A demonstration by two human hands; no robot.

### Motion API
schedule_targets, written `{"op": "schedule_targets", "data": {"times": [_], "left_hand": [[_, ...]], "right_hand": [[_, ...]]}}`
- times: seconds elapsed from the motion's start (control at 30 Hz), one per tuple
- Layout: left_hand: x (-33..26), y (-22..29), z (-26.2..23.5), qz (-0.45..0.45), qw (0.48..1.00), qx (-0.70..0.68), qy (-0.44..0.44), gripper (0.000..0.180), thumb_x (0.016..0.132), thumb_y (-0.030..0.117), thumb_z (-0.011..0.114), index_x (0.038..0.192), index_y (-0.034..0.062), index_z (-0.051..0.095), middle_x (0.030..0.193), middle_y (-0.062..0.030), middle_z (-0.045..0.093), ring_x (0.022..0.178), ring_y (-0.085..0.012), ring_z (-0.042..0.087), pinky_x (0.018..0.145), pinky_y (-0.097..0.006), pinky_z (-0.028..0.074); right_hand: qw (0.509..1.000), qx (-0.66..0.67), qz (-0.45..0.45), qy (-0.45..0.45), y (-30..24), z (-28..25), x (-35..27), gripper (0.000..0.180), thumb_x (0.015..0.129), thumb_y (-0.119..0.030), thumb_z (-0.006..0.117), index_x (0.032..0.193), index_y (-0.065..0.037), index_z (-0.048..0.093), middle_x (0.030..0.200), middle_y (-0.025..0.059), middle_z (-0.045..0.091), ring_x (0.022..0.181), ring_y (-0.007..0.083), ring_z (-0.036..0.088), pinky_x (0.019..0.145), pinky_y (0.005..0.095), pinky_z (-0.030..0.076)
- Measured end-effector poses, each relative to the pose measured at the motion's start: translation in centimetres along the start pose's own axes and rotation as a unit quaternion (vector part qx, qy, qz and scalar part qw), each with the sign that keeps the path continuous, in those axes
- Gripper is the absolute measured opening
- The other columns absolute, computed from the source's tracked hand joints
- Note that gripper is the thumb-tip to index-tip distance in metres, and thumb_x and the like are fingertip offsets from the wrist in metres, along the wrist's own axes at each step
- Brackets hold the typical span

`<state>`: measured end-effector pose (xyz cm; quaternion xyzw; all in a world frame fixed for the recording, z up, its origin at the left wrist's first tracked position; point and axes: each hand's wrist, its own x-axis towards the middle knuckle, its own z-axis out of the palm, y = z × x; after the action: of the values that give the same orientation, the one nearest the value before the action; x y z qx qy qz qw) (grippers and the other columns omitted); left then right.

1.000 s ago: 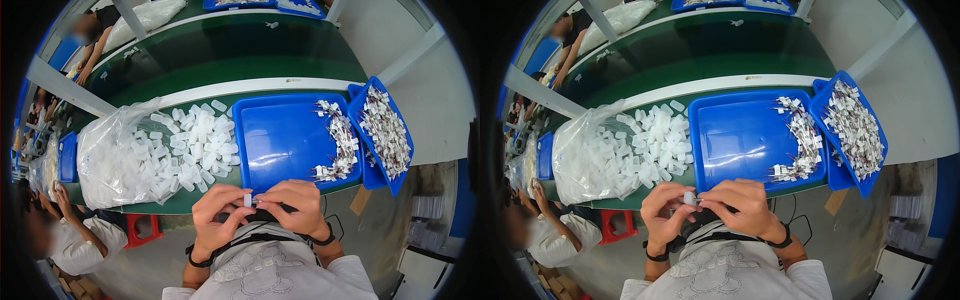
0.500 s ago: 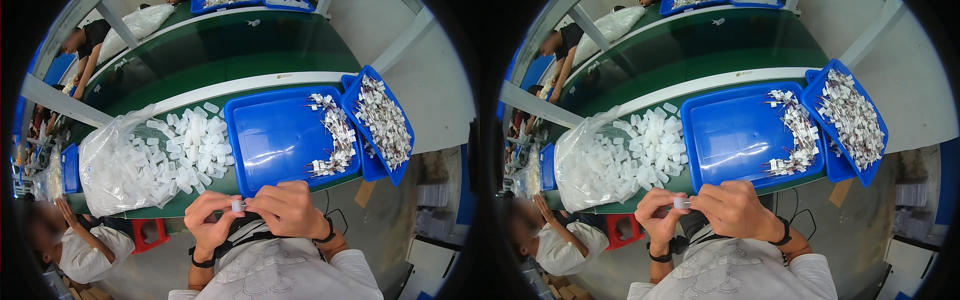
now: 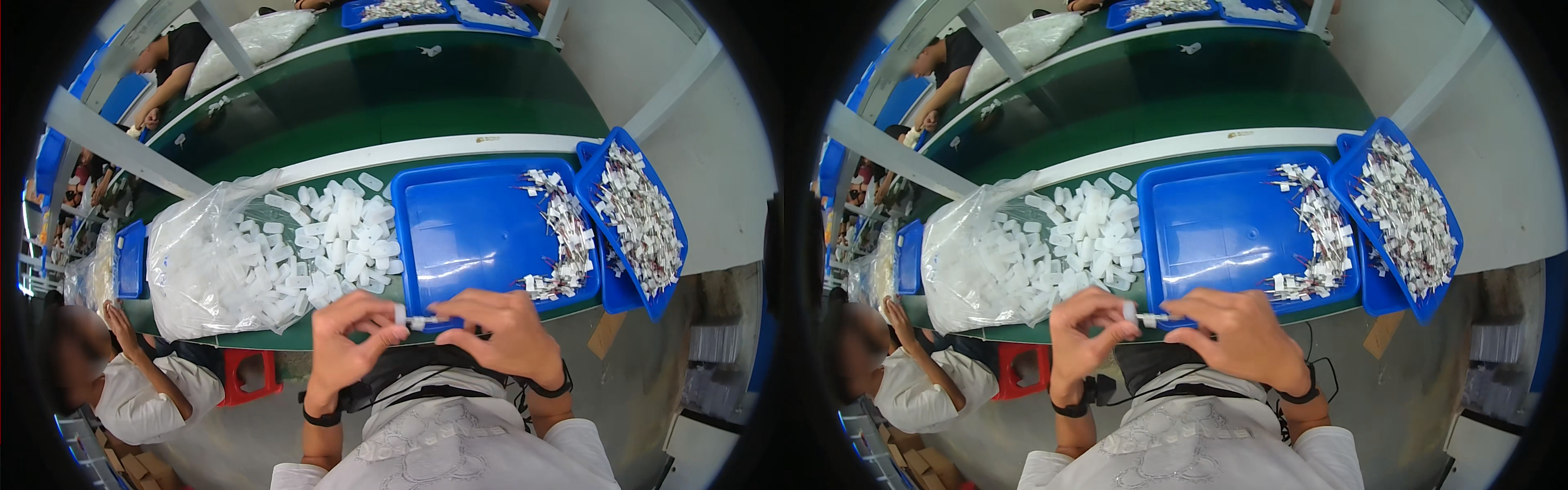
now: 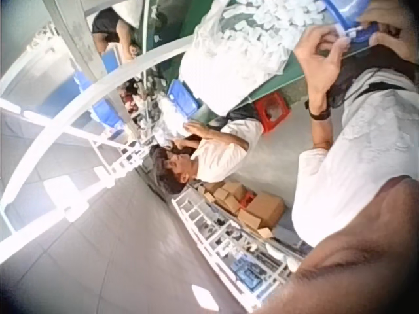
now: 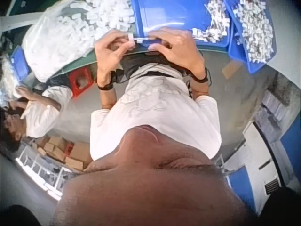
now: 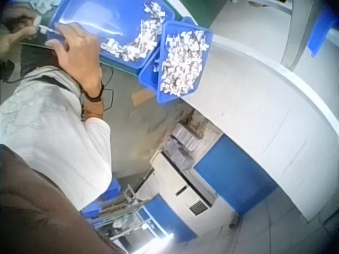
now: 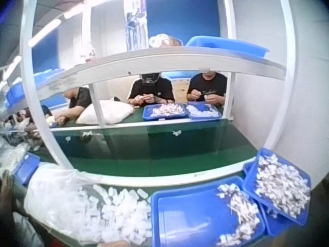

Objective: Manual assembly of small white plastic components into metal housings at a factory workbench.

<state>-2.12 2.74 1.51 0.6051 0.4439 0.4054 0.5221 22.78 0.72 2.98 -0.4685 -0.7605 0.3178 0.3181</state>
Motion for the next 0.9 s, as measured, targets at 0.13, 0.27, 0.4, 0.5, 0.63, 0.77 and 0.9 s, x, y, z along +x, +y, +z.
{"op": "schedule_targets", "data": {"times": [0.13, 0.27, 0.4, 0.5, 0.63, 0.77, 0.9], "left_hand": [[5.8, 1.8, -4.3, 0.038, 0.976, -0.020, 0.215, 0.037, 0.094, -0.001, 0.072, 0.128, -0.0109, 0.062, 0.117, -0.0197, 0.068, 0.087, -0.0217, 0.075, 0.064, -0.030, 0.064], [6.5, -0.1, -7.2, 0.088, 0.879, 0.345, 0.316, 0.045, 0.095, 0.012, 0.075, 0.133, -0.0073, 0.062, 0.129, -0.0171, 0.066, 0.090, -0.0206, 0.073, 0.062, -0.028, 0.061], [3.4, -0.6, -7.2, -0.007, 0.921, 0.340, 0.188, 0.025, 0.088, 0.012, 0.081, 0.108, 0.0001, 0.074, 0.107, -0.0115, 0.075, 0.070, -0.0187, 0.067, 0.058, -0.033, 0.048], [2.3, -1.2, -6.5, 0.002, 0.897, 0.406, 0.175, 0.020, 0.085, 0.007, 0.080, 0.104, 0.0027, 0.076, 0.099, -0.0086, 0.074, 0.067, -0.0221, 0.066, 0.061, -0.035, 0.049], [3.2, -2.4, -5.7, 0.046, 0.888, 0.436, 0.135, 0.025, 0.081, -0.003, 0.074, 0.105, 0.0056, 0.075, 0.103, -0.0098, 0.072, 0.077, -0.0327, 0.069, 0.068, -0.041, 0.052], [4.4, -3.4, -6.4, 0.075, 0.855, 0.506, 0.084, 0.034, 0.073, -0.009, 0.074, 0.103, 0.0074, 0.073, 0.103, -0.0106, 0.071, 0.074, -0.0313, 0.066, 0.067, -0.040, 0.050], [4.3, -2.9, -7.6, 0.042, 0.857, 0.509, 0.068, 0.031, 0.072, -0.010, 0.074, 0.097, 0.0062, 0.068, 0.099, -0.0106, 0.069, 0.075, -0.0334, 0.066, 0.067, -0.043, 0.049]], "right_hand": [[0.989, -0.016, 0.069, 0.130, 0.9, -2.3, -1.8, 0.047, 0.076, -0.012, 0.090, 0.118, -0.001, 0.075, 0.105, 0.0106, 0.078, 0.070, 0.0151, 0.072, 0.059, 0.0277, 0.054], [0.989, 0.003, 0.105, 0.103, 2.3, -2.9, -4.4, 0.041, 0.078, -0.008, 0.086, 0.117, -0.002, 0.076, 0.102, 0.0116, 0.078, 0.068, 0.0155, 0.070, 0.059, 0.0269, 0.054], [0.986, 0.040, 0.131, 0.094, 2.9, -3.2, -6.4, 0.033, 0.081, -0.006, 0.084, 0.113, -0.001, 0.078, 0.096, 0.0118, 0.078, 0.066, 0.0154, 0.069, 0.059, 0.0268, 0.054], [0.982, 0.045, 0.136, 0.121, 3.4, -4.1, -7.1, 0.027, 0.083, -0.003, 0.080, 0.110, 0.001, 0.078, 0.092, 0.0118, 0.078, 0.066, 0.0149, 0.069, 0.059, 0.0268, 0.054], [0.975, 0.033, 0.140, 0.168, 3.0, -5.2, -7.1, 0.023, 0.086, 0.000, 0.076, 0.109, 0.003, 0.077, 0.091, 0.0117, 0.077, 0.064, 0.0151, 0.069, 0.059, 0.0257, 0.054], [0.972, 0.002, 0.138, 0.191, 2.7, -6.1, -7.5, 0.022, 0.088, 0.000, 0.077, 0.109, 0.002, 0.077, 0.091, 0.0110, 0.077, 0.063, 0.0140, 0.069, 0.057, 0.0246, 0.053], [0.953, -0.079, 0.153, 0.249, 3.9, -6.8, -7.3, 0.018, 0.089, -0.008, 0.079, 0.107, -0.002, 0.078, 0.086, 0.0087, 0.075, 0.059, 0.0130, 0.067, 0.054, 0.0248, 0.049]]}}
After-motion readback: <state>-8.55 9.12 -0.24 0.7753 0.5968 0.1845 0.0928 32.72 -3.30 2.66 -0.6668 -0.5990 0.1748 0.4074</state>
